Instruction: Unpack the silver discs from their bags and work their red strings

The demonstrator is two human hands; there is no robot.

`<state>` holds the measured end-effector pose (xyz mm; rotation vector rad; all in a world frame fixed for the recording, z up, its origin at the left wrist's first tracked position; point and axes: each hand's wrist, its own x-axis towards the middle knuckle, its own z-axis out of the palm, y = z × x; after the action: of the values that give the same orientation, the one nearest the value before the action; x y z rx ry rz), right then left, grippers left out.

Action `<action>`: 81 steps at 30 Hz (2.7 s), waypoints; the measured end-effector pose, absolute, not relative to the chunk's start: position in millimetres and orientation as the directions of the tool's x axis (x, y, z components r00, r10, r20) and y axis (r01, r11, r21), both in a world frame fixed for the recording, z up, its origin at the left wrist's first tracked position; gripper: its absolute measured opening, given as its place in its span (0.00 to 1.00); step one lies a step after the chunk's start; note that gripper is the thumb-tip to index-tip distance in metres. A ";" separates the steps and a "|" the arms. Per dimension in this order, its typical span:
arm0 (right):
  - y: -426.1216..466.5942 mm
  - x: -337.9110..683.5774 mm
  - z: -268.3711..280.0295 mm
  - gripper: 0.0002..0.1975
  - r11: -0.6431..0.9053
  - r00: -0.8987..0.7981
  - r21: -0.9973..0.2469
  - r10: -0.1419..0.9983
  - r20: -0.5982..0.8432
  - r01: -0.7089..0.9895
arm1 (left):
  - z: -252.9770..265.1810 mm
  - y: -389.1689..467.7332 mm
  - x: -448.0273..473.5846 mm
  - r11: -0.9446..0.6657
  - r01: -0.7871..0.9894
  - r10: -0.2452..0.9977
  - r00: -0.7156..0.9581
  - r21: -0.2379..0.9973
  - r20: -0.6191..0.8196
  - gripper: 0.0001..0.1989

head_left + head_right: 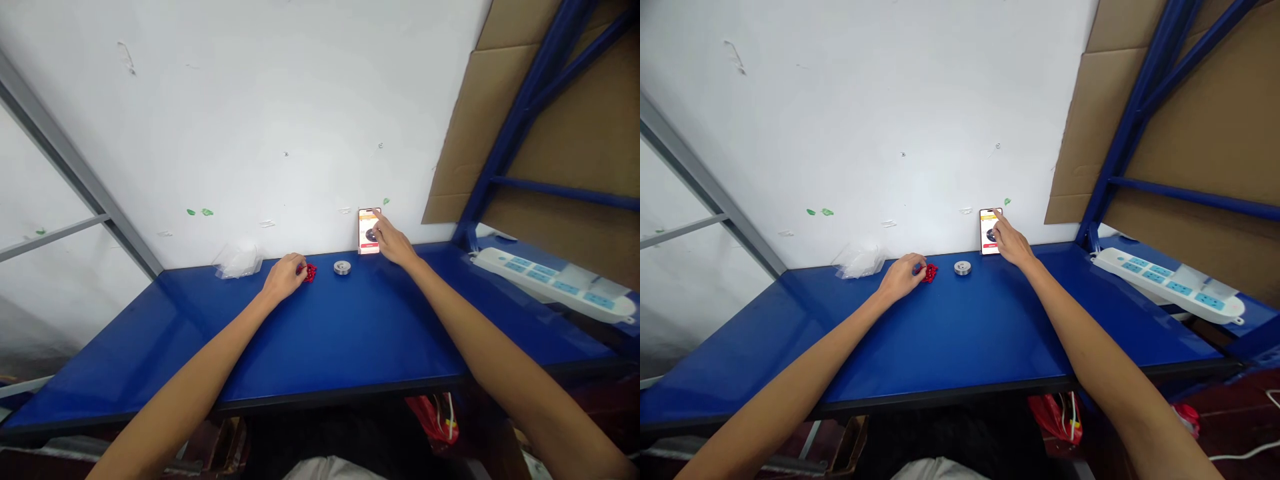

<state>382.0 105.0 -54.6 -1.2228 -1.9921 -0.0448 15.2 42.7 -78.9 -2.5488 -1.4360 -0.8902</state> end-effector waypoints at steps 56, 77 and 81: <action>94.8 375.9 -58.3 0.17 0.460 -0.079 -0.359 0.697 0.713 0.812 | -68.7 32.8 24.1 -0.543 0.706 0.789 0.244 0.455 0.563 0.02; 83.8 361.7 -57.8 0.11 0.512 -0.116 -0.372 0.693 0.712 0.774 | -12.3 -87.0 39.8 -0.654 0.490 0.672 0.725 0.576 0.147 0.07; 81.3 359.5 -51.8 0.11 0.525 -0.110 -0.367 0.672 0.732 0.768 | -64.7 -207.5 34.2 -0.684 0.485 0.331 0.872 0.545 -0.360 0.07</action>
<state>359.5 81.3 -51.8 -1.1932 -1.8299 -0.1288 34.2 -207.5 -64.7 -3.6718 -0.9035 0.4726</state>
